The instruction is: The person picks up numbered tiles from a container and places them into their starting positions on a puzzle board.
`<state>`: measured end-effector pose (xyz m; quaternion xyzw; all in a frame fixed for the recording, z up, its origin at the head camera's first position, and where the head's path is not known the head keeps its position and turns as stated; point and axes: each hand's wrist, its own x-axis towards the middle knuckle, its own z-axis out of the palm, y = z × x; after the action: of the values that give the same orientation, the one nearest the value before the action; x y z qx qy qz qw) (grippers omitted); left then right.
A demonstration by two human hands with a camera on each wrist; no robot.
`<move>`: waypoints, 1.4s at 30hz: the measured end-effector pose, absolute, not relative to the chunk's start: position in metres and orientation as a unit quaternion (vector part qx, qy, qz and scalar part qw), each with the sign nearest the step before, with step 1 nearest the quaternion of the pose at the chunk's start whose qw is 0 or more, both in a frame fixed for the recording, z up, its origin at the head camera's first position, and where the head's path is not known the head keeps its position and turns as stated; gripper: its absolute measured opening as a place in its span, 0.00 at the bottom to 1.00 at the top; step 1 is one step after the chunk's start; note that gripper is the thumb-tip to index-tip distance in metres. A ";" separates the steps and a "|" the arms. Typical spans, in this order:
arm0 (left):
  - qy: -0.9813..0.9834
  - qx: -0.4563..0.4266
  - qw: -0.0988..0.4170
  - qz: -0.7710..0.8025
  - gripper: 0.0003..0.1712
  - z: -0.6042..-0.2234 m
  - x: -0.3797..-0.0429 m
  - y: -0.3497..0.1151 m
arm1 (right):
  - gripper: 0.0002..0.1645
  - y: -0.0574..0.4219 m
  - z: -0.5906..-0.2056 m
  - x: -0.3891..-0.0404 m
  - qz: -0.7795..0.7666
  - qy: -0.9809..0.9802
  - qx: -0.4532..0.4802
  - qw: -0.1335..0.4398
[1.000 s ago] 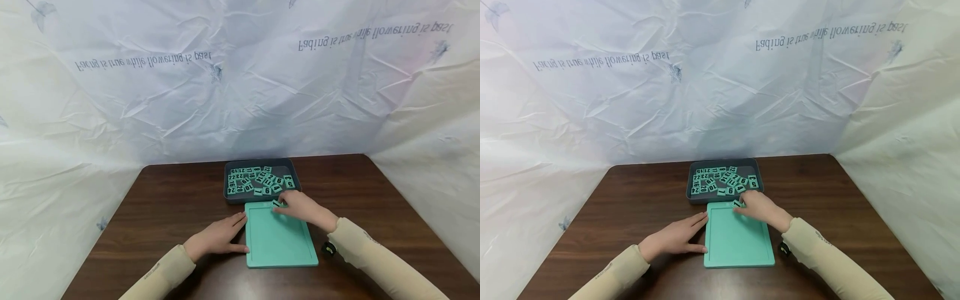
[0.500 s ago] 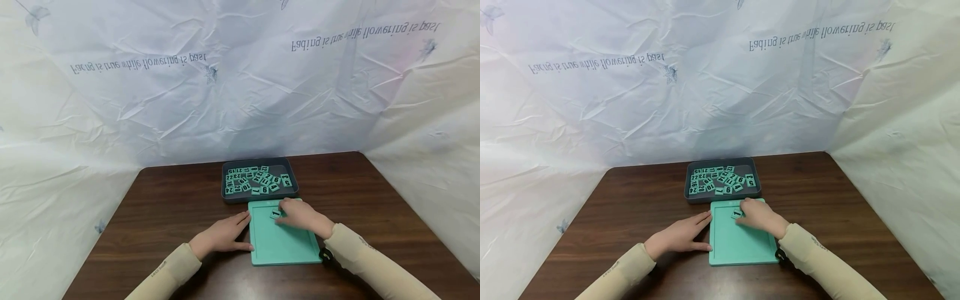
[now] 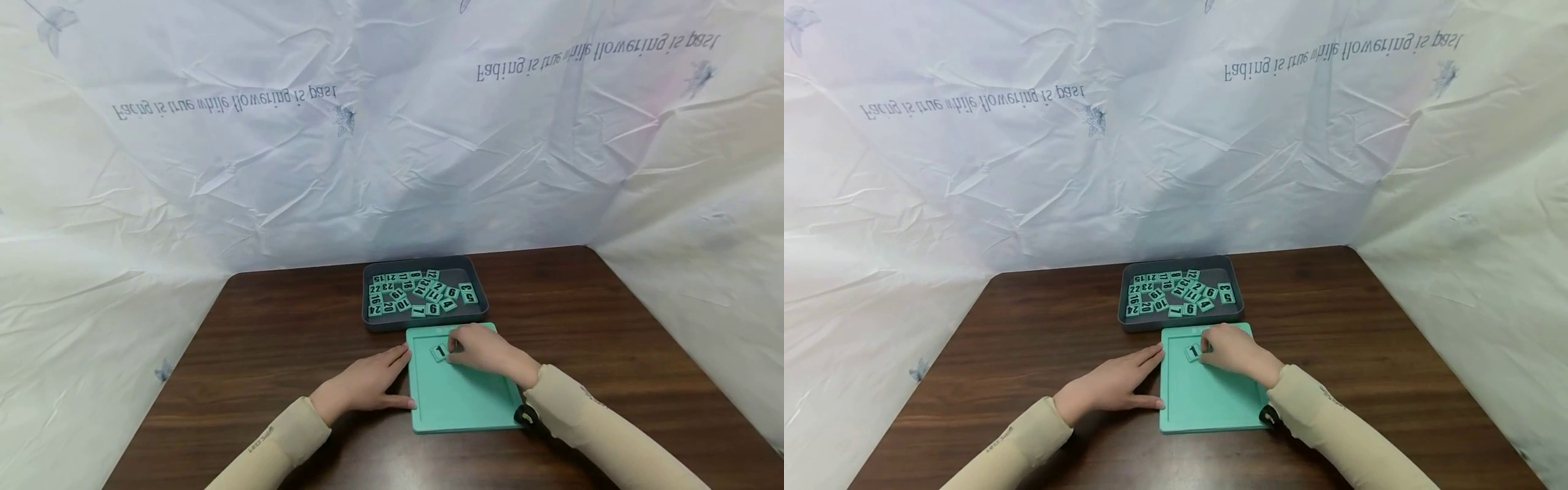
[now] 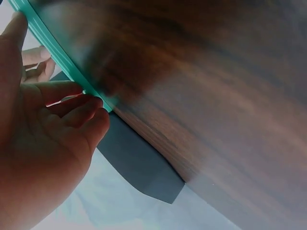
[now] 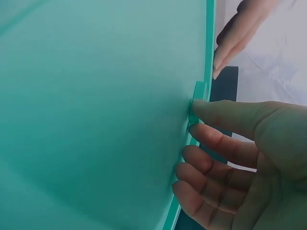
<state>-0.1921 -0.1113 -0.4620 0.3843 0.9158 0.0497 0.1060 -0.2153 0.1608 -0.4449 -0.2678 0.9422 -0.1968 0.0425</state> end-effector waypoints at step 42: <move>0.911 0.382 0.126 0.089 0.56 -0.460 -0.190 -0.114 | 0.08 0.164 -0.406 -0.261 -0.274 0.922 -0.267 0.062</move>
<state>-0.1898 -0.1140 -0.4596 0.3815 0.9113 0.0894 0.1265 -0.2611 0.1644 -0.4059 -0.2674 0.9219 -0.2736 0.0618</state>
